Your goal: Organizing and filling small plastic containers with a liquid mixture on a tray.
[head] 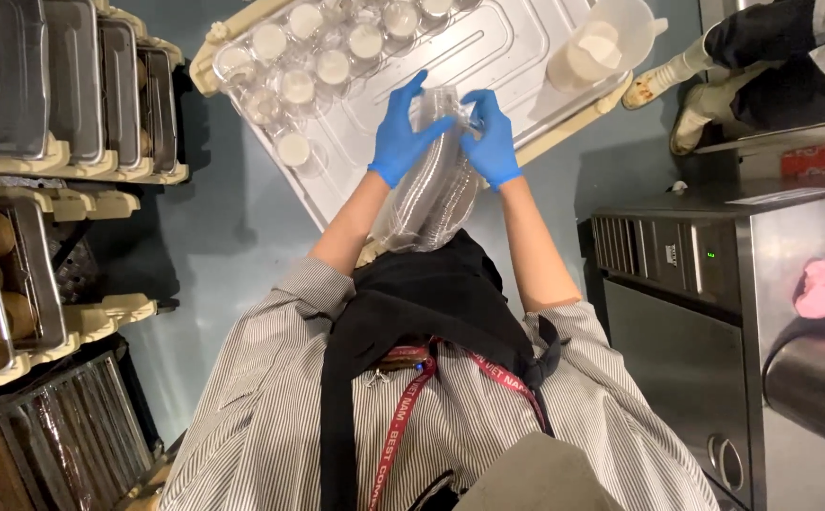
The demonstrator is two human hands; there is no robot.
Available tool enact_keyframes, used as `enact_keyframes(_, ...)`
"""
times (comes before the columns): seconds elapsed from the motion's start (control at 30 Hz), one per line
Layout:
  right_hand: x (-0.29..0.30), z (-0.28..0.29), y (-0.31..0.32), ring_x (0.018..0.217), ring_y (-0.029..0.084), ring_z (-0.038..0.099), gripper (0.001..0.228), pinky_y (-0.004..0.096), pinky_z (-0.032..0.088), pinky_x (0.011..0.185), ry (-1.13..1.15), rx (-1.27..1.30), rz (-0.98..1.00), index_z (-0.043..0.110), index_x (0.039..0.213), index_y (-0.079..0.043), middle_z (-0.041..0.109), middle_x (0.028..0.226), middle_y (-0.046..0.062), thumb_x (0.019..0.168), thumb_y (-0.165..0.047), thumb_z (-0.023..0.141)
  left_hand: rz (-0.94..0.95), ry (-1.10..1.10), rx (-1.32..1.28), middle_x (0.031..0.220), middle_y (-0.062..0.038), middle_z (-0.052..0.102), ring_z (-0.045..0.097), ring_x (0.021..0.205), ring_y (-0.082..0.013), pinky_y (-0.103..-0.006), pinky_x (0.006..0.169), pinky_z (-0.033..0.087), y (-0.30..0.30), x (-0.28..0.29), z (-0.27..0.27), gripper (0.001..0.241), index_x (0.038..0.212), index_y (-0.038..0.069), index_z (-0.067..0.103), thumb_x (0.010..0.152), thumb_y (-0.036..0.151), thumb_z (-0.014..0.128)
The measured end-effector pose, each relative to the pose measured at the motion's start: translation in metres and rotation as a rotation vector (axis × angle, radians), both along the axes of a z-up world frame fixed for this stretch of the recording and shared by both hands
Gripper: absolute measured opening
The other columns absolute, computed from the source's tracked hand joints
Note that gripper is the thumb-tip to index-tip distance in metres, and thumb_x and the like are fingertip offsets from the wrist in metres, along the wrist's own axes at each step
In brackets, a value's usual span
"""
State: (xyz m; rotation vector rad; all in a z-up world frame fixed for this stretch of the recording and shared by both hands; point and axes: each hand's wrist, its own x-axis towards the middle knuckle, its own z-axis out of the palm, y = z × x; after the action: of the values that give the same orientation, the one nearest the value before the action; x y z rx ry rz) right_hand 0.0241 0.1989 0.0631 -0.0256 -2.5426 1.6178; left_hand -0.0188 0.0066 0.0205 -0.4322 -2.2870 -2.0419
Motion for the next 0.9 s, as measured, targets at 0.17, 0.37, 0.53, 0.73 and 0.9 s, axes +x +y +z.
enact_keyframes(0.17,-0.007,0.008,0.0,0.088,0.039,0.063,0.057,0.045,0.052,0.08,0.259,0.352,0.062,0.062,0.135,-0.003,0.064,0.102,0.022,0.08,0.008,0.058,-0.133,-0.09,-0.293,0.133,-0.016,0.061,0.063,0.121,-0.0324,-0.042,0.098,0.052,0.006,-0.011,0.039,0.091,0.149,0.016,0.047,0.076,0.053,0.088)
enact_keyframes(0.37,-0.031,-0.004,0.022,0.09,0.04,0.067,0.046,0.046,0.054,0.08,0.207,0.583,0.169,0.074,0.12,-0.007,0.068,0.101,0.018,0.077,0.003,0.062,-0.237,-0.078,-0.451,0.129,-0.01,0.07,0.071,0.115,-0.0308,-0.0407,0.096,0.055,0.012,-0.005,0.051,0.073,0.137,0.022,0.059,0.075,0.049,0.084)
enact_keyframes(0.53,-0.056,-0.023,0.035,0.073,0.035,0.069,0.02,0.042,0.055,0.072,-0.005,0.384,0.097,0.08,0.084,-0.007,0.07,0.079,0.017,0.076,-0.003,0.062,-0.313,-0.129,-0.445,0.127,-0.011,0.069,0.069,0.115,-0.032,-0.041,0.098,0.053,0.012,-0.007,0.047,0.081,0.138,0.021,0.056,0.067,0.046,0.085)
enact_keyframes(0.73,-0.061,-0.011,0.028,0.071,0.037,0.066,0.011,0.046,0.052,0.067,0.095,0.547,0.046,0.08,0.079,-0.007,0.07,0.076,0.017,0.073,-0.007,0.071,-0.409,-0.143,-0.271,0.135,-0.014,0.064,0.063,0.125,-0.0318,-0.0404,0.104,0.05,0.013,-0.01,0.036,0.087,0.145,0.015,0.051,0.067,0.036,0.085)
enact_keyframes(0.9,-0.065,-0.016,0.026,0.072,0.036,0.067,0.022,0.042,0.053,0.068,0.276,0.514,0.241,0.08,0.084,-0.008,0.071,0.081,0.016,0.068,-0.001,0.066,-0.378,-0.274,-0.314,0.139,-0.016,0.065,0.064,0.129,-0.0293,-0.0398,0.109,0.05,0.025,-0.007,0.029,0.09,0.146,0.013,0.048,0.072,0.045,0.089)
